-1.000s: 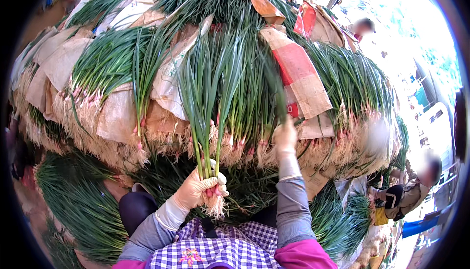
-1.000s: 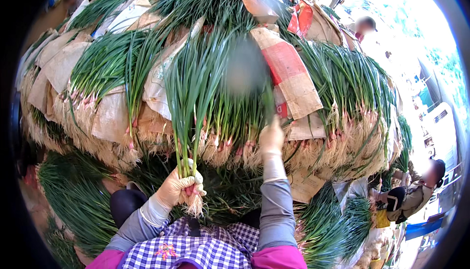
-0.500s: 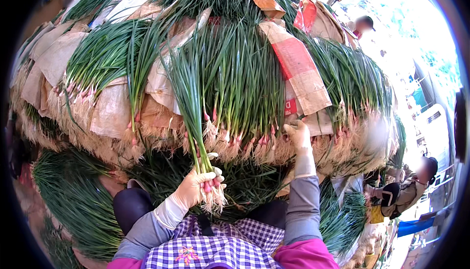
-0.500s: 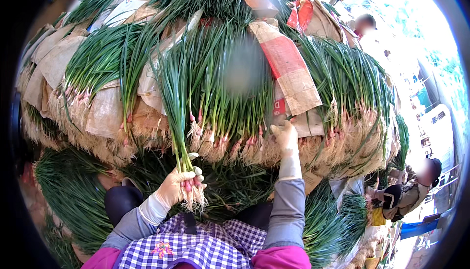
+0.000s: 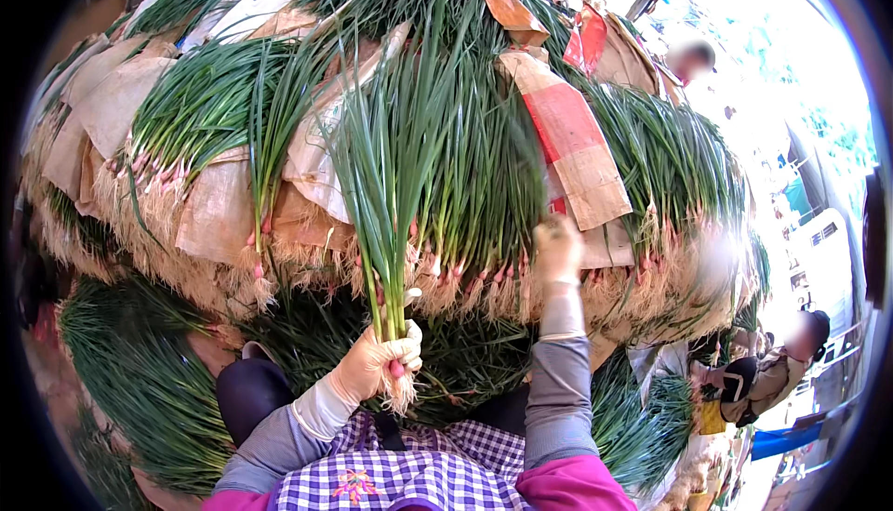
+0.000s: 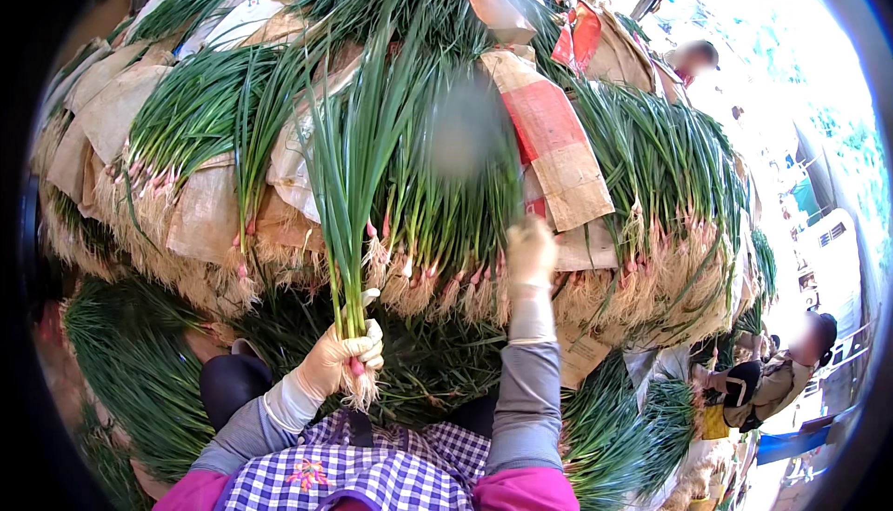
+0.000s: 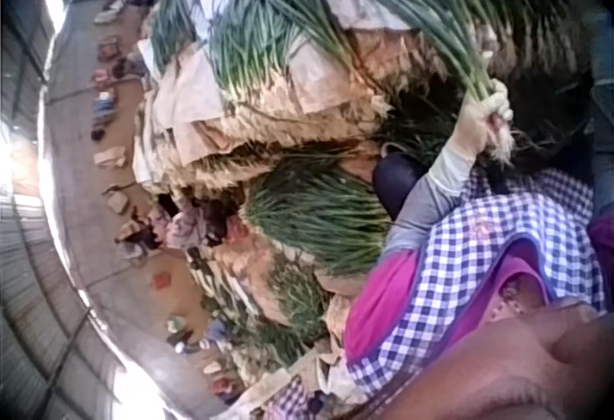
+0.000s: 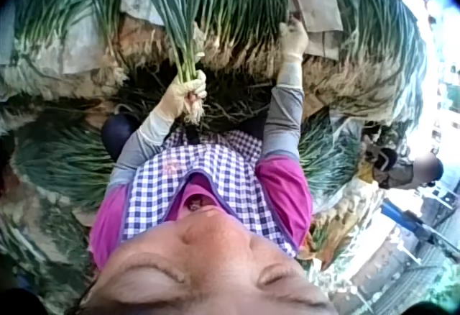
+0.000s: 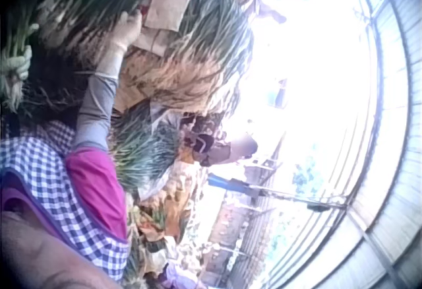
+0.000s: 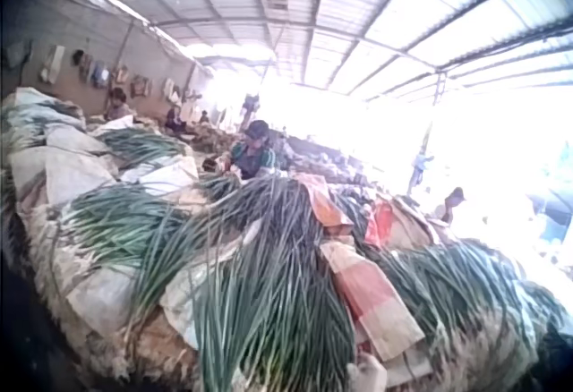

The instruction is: The person gathers green onions from a large pile on the floor and bundles them together by hand while sitting in a processing facility.

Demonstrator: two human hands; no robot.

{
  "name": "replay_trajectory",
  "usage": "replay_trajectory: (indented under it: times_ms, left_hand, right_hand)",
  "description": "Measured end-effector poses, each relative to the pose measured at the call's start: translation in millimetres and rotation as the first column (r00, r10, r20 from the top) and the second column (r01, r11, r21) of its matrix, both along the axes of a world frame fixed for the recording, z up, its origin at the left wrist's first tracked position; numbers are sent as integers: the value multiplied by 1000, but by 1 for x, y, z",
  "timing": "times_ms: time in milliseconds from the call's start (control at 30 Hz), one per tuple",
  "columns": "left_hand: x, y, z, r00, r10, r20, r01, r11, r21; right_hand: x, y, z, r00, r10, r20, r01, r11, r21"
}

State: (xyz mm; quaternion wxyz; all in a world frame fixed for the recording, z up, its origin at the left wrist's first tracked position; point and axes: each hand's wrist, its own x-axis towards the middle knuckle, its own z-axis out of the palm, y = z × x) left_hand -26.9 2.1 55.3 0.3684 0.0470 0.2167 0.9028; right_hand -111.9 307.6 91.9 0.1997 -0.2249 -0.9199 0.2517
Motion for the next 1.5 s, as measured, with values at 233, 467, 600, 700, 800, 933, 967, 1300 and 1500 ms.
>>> replay_trajectory:
  times_ms: [233, 467, 600, 700, 800, 933, 967, 1300, 1500]
  left_hand:
    - [0, -1, 2, 997, -78, -23, 61, 910, -410]
    - [12, 14, -37, 956, -173, -235, 29, 858, -512]
    - [17, 11, -26, 995, -84, -55, 46, 870, -492]
    - [14, 1, -17, 980, -108, -166, -14, 798, -602]
    - [9, -3, -10, 978, -143, -153, 42, 851, -524]
    - [12, 3, 2, 955, -267, -130, 188, 882, -431]
    - [16, 2, 3, 982, -189, -4, 179, 937, -301]
    - [18, -15, -26, 978, -171, 117, 197, 943, -268]
    - [29, -18, 16, 964, -236, 121, 201, 948, 248]
  right_hand:
    - [63, -19, 32, 899, 430, 80, -177, 525, -832]
    - [127, -122, -40, 828, 539, -153, -215, 53, -975]
    - [122, -136, -51, 884, 438, -164, -286, 228, -931]
    - [117, -164, -49, 914, 340, -220, -343, 362, -867]
    - [116, -158, -55, 984, 15, -176, -176, 171, -969]
    - [113, -96, -96, 736, 663, 136, -438, 620, -651]
    - [112, -110, -84, 781, 608, -144, -424, 346, -837]
    - [105, -166, -34, 927, 347, -142, -237, 248, -939]
    - [84, -159, -79, 969, 3, -245, -244, 110, -963]
